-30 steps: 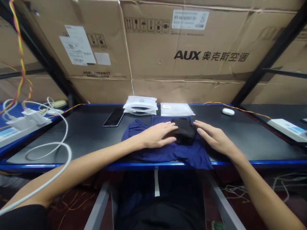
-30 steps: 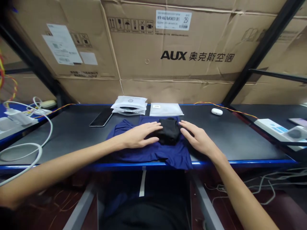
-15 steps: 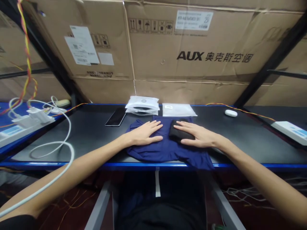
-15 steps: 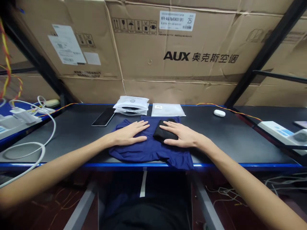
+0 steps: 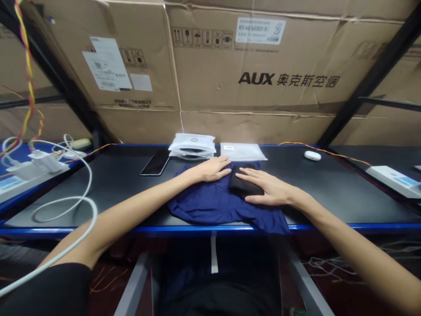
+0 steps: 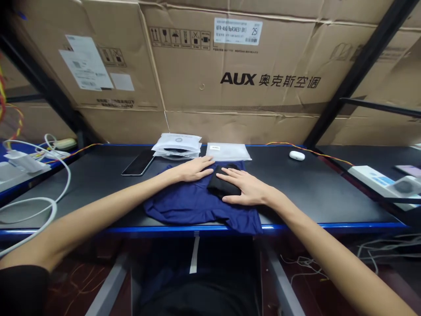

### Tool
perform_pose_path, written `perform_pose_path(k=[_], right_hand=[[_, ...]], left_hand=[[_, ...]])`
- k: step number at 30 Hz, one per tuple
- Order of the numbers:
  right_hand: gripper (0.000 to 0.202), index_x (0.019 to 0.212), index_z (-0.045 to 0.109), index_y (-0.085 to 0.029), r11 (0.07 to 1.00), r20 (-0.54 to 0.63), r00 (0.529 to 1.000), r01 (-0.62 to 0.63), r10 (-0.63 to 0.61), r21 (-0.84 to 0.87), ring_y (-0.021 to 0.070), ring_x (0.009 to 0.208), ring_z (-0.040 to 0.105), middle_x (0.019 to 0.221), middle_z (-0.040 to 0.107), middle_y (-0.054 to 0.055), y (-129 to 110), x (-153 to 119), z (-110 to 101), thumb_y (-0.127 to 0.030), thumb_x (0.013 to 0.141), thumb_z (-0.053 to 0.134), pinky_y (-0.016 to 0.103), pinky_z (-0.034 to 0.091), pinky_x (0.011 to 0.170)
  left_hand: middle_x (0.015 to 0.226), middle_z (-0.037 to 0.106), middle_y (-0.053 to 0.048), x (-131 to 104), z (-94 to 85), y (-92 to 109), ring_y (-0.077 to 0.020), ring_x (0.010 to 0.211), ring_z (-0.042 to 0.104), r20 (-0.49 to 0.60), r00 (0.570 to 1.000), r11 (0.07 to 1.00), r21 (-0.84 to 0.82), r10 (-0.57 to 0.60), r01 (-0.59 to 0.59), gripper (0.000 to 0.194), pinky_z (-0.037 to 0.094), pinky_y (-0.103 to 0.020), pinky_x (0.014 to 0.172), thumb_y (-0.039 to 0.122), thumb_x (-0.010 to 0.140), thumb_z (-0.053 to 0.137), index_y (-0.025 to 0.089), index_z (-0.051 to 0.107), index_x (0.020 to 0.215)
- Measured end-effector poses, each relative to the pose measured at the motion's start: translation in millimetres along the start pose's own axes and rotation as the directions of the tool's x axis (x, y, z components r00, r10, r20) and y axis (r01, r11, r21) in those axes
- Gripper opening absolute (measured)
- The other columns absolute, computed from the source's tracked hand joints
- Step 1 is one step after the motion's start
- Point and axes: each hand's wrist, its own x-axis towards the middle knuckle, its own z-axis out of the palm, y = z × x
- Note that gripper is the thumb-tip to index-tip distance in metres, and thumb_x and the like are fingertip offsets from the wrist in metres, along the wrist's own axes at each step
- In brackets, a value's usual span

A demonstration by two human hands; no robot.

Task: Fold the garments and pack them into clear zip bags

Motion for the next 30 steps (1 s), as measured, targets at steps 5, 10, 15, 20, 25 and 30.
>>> perform_pose_path(k=[5, 10, 15, 20, 25, 30], right_hand=[[0.084, 0.158, 0.036, -0.031, 1.0, 0.0, 1.0, 0.004, -0.004, 0.01, 0.0356, 0.153, 0.024, 0.167, 0.026, 0.008, 2.0, -0.6, -0.1, -0.064, 0.086, 0.065, 0.058, 0.023, 0.124], [0.079, 0.156, 0.04, -0.032, 1.0, -0.032, 0.999, 0.024, -0.023, 0.016, 0.0359, 0.152, 0.027, 0.166, 0.029, 0.007, 2.3, -1.5, -0.2, -0.059, 0.088, 0.067, 0.059, 0.027, 0.122], [0.072, 0.153, 0.046, -0.033, 0.999, -0.054, 0.998, 0.028, -0.027, 0.018, 0.0368, 0.149, 0.034, 0.165, 0.033, 0.007, 1.9, -1.1, -0.6, -0.053, 0.087, 0.069, 0.059, 0.03, 0.121], [0.077, 0.155, 0.041, -0.034, 0.998, 0.012, 0.999, 0.046, -0.046, 0.051, 0.0353, 0.152, 0.026, 0.167, 0.028, 0.004, 6.3, -0.1, -3.2, -0.044, 0.085, 0.072, 0.058, 0.025, 0.122], [0.072, 0.151, 0.048, -0.031, 0.996, -0.029, 0.996, 0.081, -0.08, 0.046, 0.0327, 0.149, 0.035, 0.164, 0.034, 0.005, 11.8, 0.9, -1.4, -0.027, 0.083, 0.069, 0.054, 0.03, 0.121], [0.061, 0.145, 0.057, -0.029, 0.991, -0.119, 0.989, 0.102, -0.092, 0.083, 0.0308, 0.14, 0.05, 0.155, 0.049, 0.006, 12.6, 2.0, -0.1, -0.024, 0.085, 0.062, 0.052, 0.039, 0.117]], left_hand=[[0.158, 0.041, -0.021, 4.3, 0.5, -2.0, -0.0289, 0.148, 0.039, -0.083, 0.996, 0.999, -0.004, 0.037, -0.038, 0.06, 0.03, -0.04, 0.123, 0.046, 0.106, 0.034, 0.005, 0.046, 0.148], [0.149, 0.052, -0.017, -10.0, -6.1, 0.9, -0.0273, 0.135, 0.054, -0.264, 0.955, 0.99, 0.012, 0.136, -0.138, 0.045, 0.043, -0.039, 0.115, 0.035, 0.104, 0.042, 0.012, 0.055, 0.14], [0.137, 0.059, -0.015, -52.5, -13.6, 23.1, -0.0256, 0.109, 0.069, -0.24, 0.963, 0.992, 0.059, 0.125, -0.114, 0.039, 0.055, -0.037, 0.098, 0.03, 0.102, 0.043, 0.015, 0.062, 0.134], [0.124, 0.067, -0.01, -79.0, -7.1, 37.0, -0.0212, 0.092, 0.072, -0.249, 0.968, 0.998, 0.059, -0.014, 0.03, 0.036, 0.057, -0.031, 0.085, 0.032, 0.102, 0.044, 0.018, 0.069, 0.123], [0.097, 0.073, -0.008, -66.4, -4.2, 31.7, -0.0217, 0.078, 0.07, -0.366, 0.911, 0.966, 0.099, -0.188, 0.239, 0.04, 0.053, -0.031, 0.068, 0.035, 0.102, 0.044, 0.017, 0.076, 0.086], [0.096, 0.074, -0.008, -56.4, -3.7, 26.8, -0.0212, 0.075, 0.069, -0.4, 0.879, 0.938, 0.115, -0.257, 0.327, 0.037, 0.047, -0.029, 0.061, 0.038, 0.099, 0.051, 0.017, 0.075, 0.08]])
